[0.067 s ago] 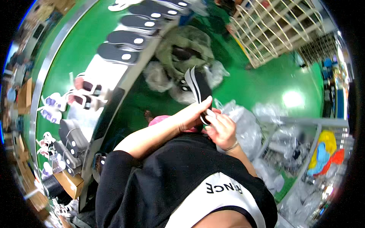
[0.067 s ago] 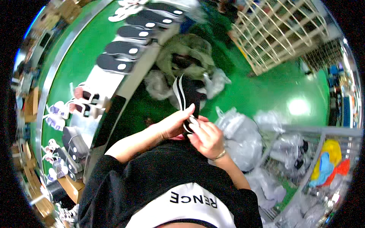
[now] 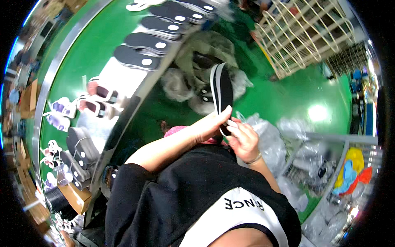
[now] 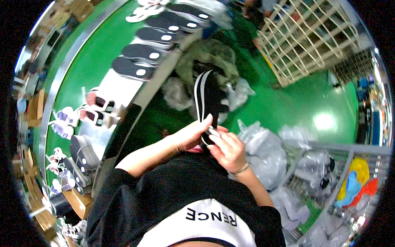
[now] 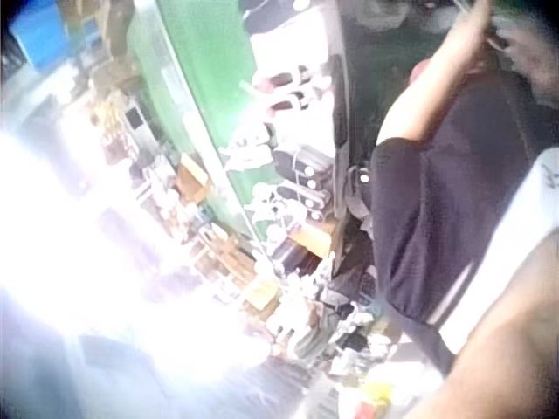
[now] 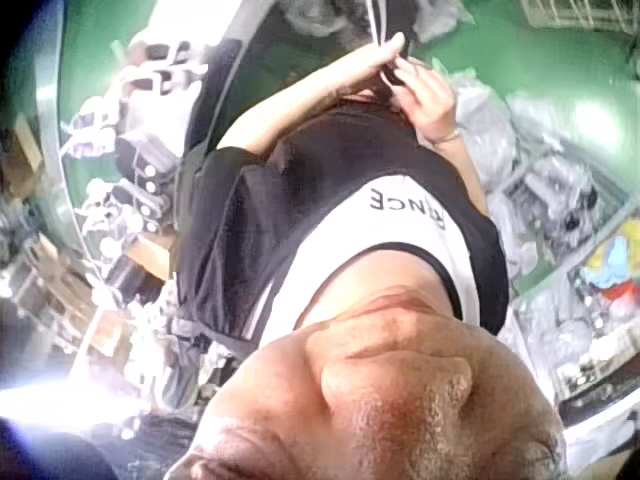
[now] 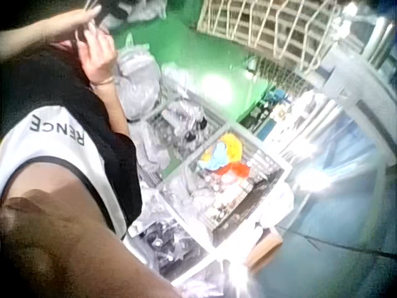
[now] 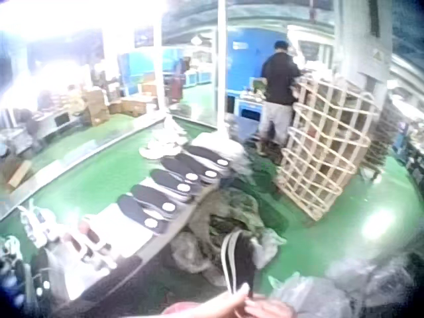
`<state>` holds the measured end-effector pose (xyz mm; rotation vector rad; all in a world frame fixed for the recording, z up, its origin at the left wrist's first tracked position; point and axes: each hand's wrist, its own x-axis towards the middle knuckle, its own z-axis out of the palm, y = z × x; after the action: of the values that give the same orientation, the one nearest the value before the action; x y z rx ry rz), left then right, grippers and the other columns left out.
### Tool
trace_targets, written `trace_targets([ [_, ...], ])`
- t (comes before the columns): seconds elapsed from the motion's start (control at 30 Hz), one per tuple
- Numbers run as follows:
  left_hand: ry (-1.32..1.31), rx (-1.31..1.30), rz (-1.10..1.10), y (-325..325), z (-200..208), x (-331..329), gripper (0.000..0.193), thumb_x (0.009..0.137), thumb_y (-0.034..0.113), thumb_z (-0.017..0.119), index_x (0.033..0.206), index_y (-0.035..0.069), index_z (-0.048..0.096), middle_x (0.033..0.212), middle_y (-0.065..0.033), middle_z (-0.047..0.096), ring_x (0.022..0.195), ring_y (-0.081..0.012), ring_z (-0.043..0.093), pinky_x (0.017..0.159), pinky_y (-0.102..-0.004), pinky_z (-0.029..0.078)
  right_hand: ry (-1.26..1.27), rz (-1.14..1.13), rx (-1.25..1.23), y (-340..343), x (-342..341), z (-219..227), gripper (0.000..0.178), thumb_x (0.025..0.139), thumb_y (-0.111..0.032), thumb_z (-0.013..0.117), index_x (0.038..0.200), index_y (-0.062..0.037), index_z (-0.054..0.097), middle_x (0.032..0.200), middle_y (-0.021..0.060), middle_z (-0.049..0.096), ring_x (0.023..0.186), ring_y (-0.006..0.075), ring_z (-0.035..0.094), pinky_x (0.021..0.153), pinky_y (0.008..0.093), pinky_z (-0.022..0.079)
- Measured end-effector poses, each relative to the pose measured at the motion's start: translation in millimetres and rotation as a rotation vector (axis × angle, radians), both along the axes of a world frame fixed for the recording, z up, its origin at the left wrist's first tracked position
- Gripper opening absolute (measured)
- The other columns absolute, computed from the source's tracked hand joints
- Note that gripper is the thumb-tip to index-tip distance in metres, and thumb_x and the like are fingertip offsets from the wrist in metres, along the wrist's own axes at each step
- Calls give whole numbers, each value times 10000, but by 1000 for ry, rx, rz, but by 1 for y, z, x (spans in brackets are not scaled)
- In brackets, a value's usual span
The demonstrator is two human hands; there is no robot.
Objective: The person assembles shoes by inserting insoles into shoe uppers, retrieving components from storage racks, and organizing finished components on a conveyor belt.
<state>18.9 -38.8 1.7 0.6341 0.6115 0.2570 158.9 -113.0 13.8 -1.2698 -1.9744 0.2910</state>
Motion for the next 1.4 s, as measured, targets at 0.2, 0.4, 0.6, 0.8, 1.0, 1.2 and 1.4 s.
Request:
trace_targets([
  [0.2,-60,259,346,49,1,-144,490,863,434,349,1079,8,459,919,-90,559,778,-145,546,693,-259,436,845,-18,-306,92,-122,18,225,768,67,479,986,15,491,890,103,563,732,148,574,610,255,484],
  [0.4,-17,290,667,59,3,-261,435,850,279,454,1205,42,368,916,-66,540,807,-142,526,710,-272,438,864,38,101,212,-186,47,170,793,36,495,957,31,540,929,117,582,790,166,576,709,250,467],
  [0.6,-79,317,740,67,-8,-301,463,831,279,499,1191,13,382,890,-71,549,805,-151,531,727,-269,435,-100,156,82,289,-213,-34,278,680,61,466,887,-76,592,923,85,595,941,229,534,844,316,389],
  [0.8,344,549,723,74,-29,-329,398,840,293,473,1125,15,468,800,-29,567,744,-89,516,676,-244,416,274,357,-598,256,-279,-15,255,677,-115,600,918,-61,537,1048,88,507,993,180,444,849,263,331],
  [1.0,1051,1231,516,83,-17,-328,264,733,261,542,771,0,547,703,-187,562,673,-346,544,589,-414,429,450,515,-837,227,-371,6,414,660,-218,688,929,-23,442,820,28,447,757,87,417,675,220,359],
  [1.2,1326,1100,1160,53,-33,-399,358,667,190,663,905,-6,482,849,-106,515,842,-217,490,728,-316,385,9,699,-202,250,-364,37,170,662,-136,626,710,0,535,741,99,510,680,205,500,619,272,402],
  [1.4,1260,640,1224,83,-87,-401,827,616,281,654,1221,-53,198,1183,-266,260,1103,-401,288,933,-429,257,-900,906,23,222,-385,23,91,681,-164,536,656,-88,579,742,63,518,619,214,557,538,322,452],
])
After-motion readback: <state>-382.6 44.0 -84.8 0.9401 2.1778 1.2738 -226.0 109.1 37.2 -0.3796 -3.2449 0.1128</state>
